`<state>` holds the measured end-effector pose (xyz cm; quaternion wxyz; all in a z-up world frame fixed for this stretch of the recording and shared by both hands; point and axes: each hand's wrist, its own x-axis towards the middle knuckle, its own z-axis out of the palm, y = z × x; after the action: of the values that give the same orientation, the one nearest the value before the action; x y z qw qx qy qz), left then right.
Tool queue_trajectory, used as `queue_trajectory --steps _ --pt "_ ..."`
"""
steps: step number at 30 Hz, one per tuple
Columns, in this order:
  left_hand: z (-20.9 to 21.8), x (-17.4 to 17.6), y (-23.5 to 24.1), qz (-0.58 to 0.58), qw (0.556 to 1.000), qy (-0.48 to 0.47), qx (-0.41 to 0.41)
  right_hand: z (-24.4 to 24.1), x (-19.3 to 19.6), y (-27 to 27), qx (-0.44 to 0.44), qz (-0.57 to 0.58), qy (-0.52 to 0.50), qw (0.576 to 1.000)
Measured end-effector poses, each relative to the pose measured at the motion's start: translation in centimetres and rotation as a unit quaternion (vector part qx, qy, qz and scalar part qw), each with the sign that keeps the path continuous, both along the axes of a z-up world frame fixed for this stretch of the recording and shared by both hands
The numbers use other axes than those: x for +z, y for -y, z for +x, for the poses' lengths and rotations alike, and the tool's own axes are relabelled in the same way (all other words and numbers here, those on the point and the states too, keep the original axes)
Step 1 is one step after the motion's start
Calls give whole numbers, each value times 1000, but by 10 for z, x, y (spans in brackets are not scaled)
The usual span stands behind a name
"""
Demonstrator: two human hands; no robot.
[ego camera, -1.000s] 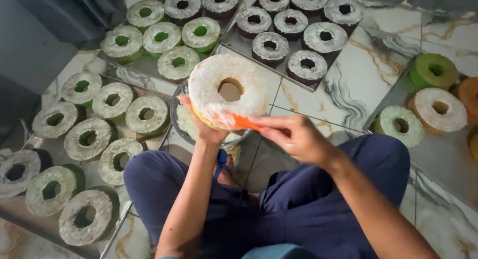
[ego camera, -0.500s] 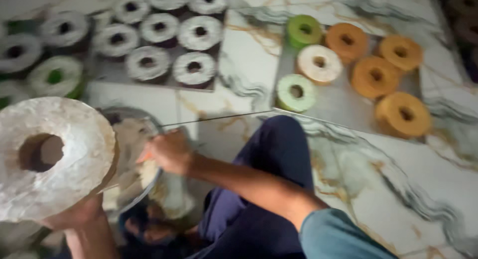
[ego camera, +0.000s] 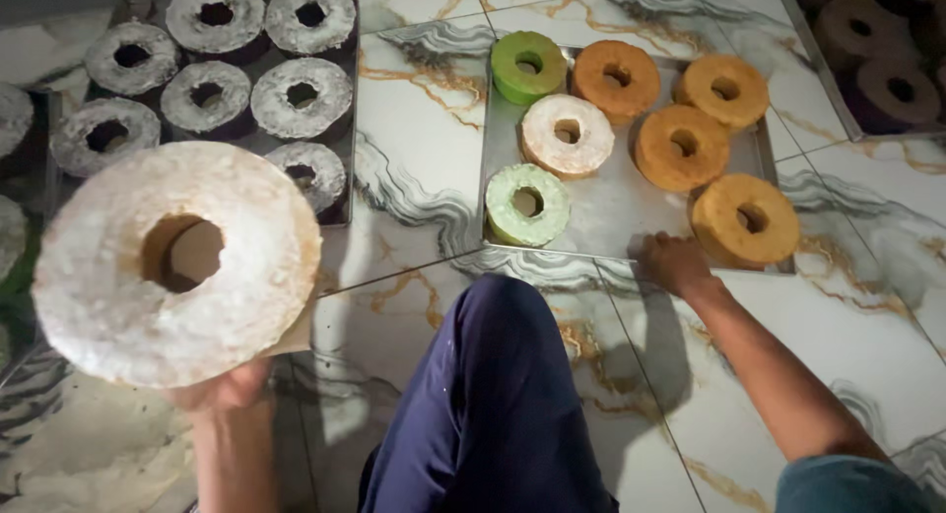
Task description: The person sits on the floor and frosts ring-shaped cakes with white icing using an orange spatula. They pick up each cake, spread icing evenly on the top surface, and place the finished cakes onto metal trays alongside other frosted cakes.
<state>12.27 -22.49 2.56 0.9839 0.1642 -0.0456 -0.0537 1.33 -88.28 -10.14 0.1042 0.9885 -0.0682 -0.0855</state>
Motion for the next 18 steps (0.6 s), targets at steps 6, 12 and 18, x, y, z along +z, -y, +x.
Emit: queue_trajectory --steps 6,12,18 --pt "3 19 35 15 999 -44 -4 2 -6 -46 105 -53 -15 993" --pt "1 42 55 -154 963 75 -210 79 -21 -173 73 69 -24 995" --pt "32 16 133 105 991 -56 -67 115 15 -207 -27 441 29 896"
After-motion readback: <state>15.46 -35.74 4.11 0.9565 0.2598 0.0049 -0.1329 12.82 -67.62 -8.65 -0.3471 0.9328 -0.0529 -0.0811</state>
